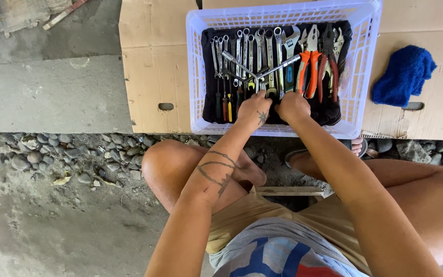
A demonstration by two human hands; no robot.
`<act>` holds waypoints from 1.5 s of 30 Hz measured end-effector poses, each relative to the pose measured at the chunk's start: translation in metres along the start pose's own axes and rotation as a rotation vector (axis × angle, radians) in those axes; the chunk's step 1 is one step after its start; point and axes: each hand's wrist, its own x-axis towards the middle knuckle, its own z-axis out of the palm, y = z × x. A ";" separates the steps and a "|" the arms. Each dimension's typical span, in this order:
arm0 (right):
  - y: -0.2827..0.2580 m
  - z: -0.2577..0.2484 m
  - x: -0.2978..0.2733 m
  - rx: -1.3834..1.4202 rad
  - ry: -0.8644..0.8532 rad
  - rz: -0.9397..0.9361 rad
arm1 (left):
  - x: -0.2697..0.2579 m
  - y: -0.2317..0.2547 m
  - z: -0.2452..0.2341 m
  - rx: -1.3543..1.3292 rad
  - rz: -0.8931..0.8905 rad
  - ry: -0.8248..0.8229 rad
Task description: Organizing and cleaning hand tools in a plastic basket using a cloth
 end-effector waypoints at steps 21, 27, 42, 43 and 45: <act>0.029 0.019 0.026 -0.158 0.028 0.110 | -0.036 -0.090 -0.080 -0.289 -0.635 0.156; -0.016 -0.004 -0.004 0.044 0.288 -0.135 | -0.040 -0.069 -0.100 -0.322 -0.621 0.110; -0.027 0.045 0.030 0.081 0.383 -0.454 | -0.026 -0.085 -0.082 -0.283 -0.567 0.135; -0.025 0.046 0.031 0.081 0.384 -0.453 | -0.025 -0.087 -0.081 -0.284 -0.566 0.135; -0.022 0.050 0.034 0.107 0.366 -0.441 | -0.024 -0.088 -0.079 -0.303 -0.566 0.134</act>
